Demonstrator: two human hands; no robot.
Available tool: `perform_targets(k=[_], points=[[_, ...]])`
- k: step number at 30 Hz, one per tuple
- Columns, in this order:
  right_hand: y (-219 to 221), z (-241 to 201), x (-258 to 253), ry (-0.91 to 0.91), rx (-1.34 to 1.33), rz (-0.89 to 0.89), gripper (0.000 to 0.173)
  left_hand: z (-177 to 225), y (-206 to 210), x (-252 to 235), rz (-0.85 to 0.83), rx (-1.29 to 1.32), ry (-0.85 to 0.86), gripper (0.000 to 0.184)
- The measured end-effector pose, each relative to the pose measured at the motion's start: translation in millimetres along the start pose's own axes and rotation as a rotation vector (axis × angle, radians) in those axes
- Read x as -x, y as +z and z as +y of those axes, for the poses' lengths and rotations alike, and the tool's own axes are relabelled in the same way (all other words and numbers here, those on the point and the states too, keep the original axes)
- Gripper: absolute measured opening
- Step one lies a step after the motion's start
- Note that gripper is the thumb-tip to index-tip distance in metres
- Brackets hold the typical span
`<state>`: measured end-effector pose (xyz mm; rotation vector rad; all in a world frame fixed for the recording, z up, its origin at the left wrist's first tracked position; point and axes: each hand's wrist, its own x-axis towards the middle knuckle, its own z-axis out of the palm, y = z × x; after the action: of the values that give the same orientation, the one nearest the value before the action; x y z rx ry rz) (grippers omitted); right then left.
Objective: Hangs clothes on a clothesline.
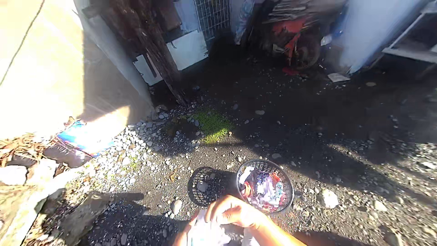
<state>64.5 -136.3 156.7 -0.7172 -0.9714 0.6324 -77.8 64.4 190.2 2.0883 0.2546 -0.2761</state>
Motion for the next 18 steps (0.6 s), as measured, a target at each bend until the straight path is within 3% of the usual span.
perform_targets(k=[2,4,6,7,8,10,12,14,15,18], points=[[55,-16,-50,-0.073,0.04,-0.127,0.029,42,-31,27,0.105,-0.042,0.117,0.054],[94,-35,-81,-0.122,0.098,-0.188,0.029,72,-71,63,0.19,-0.054,0.101,0.04],[107,-42,-91,-0.133,0.121,-0.114,0.028,79,-113,105,0.302,-0.008,0.14,0.034],[105,-40,-90,-0.101,0.152,-0.027,0.028,65,-133,123,0.372,0.025,0.267,0.035],[103,-33,-89,-0.027,0.229,0.086,0.03,57,-151,140,0.431,0.093,0.383,0.037],[104,-10,-92,0.23,0.462,0.258,0.051,59,-180,176,0.492,0.244,0.541,0.041],[119,25,-104,0.4,0.556,0.26,0.075,69,-203,210,0.561,0.259,0.59,0.042],[148,55,-119,0.455,0.506,0.159,0.083,85,-218,241,0.646,0.19,0.598,0.037],[166,64,-125,0.478,0.469,0.085,0.077,89,-226,252,0.665,0.141,0.619,0.036],[206,75,-137,0.591,0.509,-0.133,0.029,94,-244,283,0.743,-0.019,0.561,0.036]])
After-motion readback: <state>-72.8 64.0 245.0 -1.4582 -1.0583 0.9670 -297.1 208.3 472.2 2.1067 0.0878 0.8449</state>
